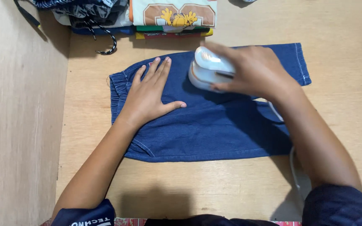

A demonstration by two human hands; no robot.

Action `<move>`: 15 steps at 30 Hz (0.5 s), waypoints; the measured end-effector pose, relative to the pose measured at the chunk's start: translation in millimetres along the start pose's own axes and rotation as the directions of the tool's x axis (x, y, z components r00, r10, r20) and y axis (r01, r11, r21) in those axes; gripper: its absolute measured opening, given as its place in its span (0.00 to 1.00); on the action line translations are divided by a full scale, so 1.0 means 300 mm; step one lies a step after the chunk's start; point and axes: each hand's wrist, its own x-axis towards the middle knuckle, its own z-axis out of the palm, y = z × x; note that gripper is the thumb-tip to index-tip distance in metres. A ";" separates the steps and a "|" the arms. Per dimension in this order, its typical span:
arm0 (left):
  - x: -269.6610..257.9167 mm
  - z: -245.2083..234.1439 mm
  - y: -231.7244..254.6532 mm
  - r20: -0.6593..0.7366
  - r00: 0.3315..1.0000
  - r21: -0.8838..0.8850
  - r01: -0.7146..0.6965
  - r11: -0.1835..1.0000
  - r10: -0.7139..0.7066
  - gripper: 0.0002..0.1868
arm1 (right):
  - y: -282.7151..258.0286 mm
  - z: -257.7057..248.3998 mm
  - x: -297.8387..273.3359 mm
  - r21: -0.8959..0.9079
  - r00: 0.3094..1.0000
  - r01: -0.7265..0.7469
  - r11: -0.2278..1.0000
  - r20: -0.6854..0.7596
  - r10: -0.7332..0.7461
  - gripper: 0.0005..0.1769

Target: Iron a small pair of blue denim pants using a hand-held mini iron.

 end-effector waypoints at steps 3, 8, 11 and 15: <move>-0.002 0.004 -0.002 -0.002 1.000 -0.001 -0.006 1.000 0.006 0.66 | 0.028 -0.004 -0.050 0.002 0.998 -0.008 1.000 0.069 0.008 0.55; -0.001 0.004 0.004 -0.005 1.000 -0.001 -0.008 1.000 0.008 0.65 | 0.092 -0.023 -0.117 -0.122 0.928 -0.368 0.922 0.010 0.372 0.55; -0.001 0.011 -0.003 0.003 1.000 0.011 0.003 1.000 -0.003 0.66 | 0.098 -0.047 -0.166 -0.190 0.921 -0.375 0.907 0.039 0.388 0.56; -0.002 0.012 -0.005 0.009 1.000 0.006 -0.016 1.000 0.016 0.64 | 0.175 -0.014 -0.224 -0.199 0.918 -0.382 0.902 0.027 0.395 0.58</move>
